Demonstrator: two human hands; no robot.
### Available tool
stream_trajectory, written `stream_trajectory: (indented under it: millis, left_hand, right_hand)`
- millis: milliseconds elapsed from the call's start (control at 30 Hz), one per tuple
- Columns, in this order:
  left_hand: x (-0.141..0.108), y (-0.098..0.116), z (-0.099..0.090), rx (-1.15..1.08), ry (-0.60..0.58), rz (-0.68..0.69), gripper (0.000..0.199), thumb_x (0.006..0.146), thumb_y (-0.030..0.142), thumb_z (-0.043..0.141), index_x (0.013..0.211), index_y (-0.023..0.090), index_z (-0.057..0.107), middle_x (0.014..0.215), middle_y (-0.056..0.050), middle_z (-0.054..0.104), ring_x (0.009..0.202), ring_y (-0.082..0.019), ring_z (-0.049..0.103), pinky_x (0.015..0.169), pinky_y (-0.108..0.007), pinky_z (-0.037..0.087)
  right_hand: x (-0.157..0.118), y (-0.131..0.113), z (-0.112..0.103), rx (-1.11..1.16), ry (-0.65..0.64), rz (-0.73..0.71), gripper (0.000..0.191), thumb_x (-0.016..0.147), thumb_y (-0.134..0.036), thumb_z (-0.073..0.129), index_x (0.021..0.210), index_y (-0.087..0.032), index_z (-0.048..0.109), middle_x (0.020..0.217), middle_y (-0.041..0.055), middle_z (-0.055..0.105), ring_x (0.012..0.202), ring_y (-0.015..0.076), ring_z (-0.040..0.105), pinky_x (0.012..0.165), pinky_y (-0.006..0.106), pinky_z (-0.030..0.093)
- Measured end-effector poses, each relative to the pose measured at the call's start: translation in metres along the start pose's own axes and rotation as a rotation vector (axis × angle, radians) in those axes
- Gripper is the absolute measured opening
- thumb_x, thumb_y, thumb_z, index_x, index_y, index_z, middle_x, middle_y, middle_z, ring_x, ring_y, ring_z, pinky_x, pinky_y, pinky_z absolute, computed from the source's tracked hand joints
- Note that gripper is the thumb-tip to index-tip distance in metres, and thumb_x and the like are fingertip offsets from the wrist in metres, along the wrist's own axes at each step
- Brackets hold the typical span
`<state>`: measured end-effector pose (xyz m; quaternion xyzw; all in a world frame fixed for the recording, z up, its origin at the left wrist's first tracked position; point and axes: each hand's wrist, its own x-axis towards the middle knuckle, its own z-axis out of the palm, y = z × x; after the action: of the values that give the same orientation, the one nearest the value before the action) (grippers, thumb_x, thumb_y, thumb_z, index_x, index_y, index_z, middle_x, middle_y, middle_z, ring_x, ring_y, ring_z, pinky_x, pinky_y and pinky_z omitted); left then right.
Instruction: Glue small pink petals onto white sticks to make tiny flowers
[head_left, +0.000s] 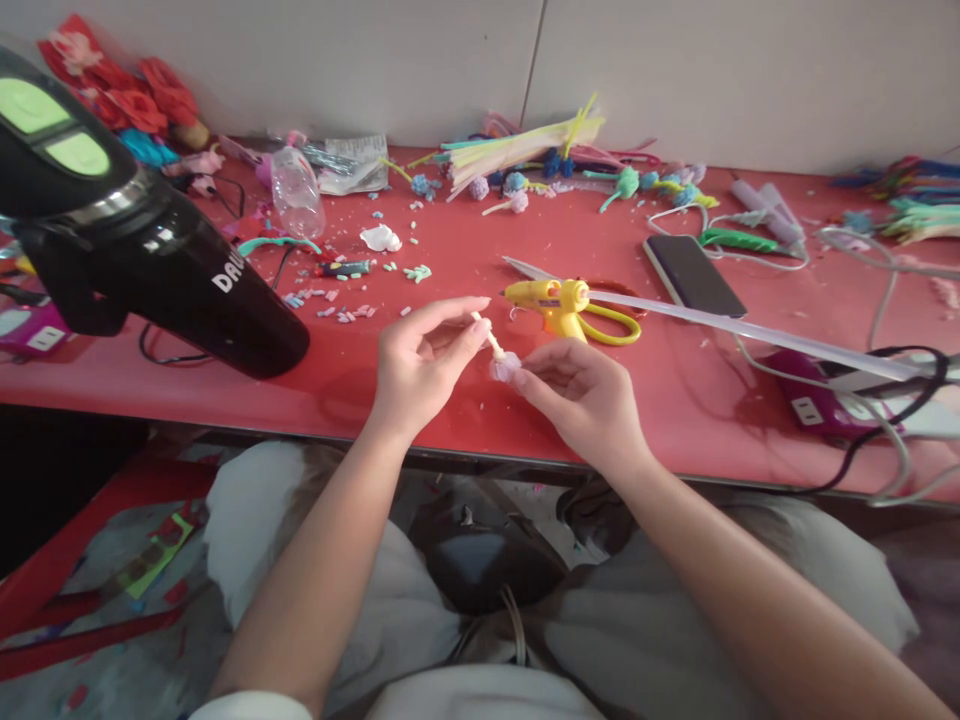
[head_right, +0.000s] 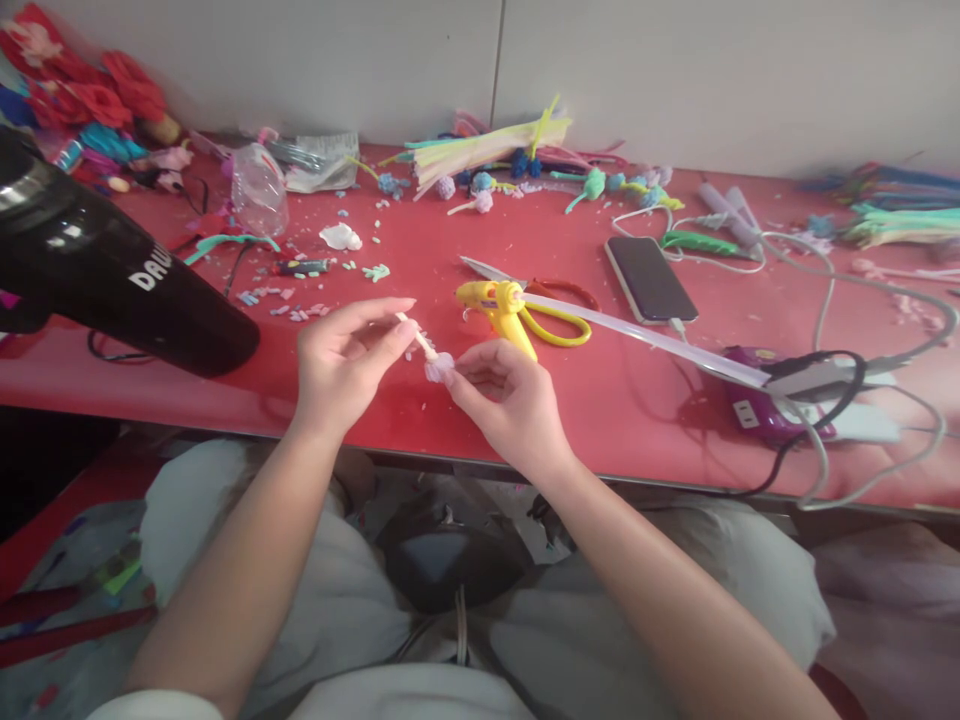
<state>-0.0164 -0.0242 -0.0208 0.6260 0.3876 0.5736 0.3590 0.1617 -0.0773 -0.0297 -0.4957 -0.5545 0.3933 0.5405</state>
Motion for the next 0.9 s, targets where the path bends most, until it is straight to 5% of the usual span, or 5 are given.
stream_trajectory:
  millis: [900]
  left_hand:
    - [-0.0034,0.0039,0.004,-0.021,-0.015,0.009,0.017,0.085,0.03,0.082,0.1,0.022,0.081,0.088,-0.003,0.079,0.079,-0.016,0.077,0.078,-0.028,0.065]
  right_hand:
    - [0.0004,-0.0039,-0.0003,0.015,-0.039,0.043,0.023,0.082,-0.04,0.086,0.085,-0.021,0.074,0.085,0.0045,0.081,0.079,0.0204,0.078,0.073,0.033,0.066]
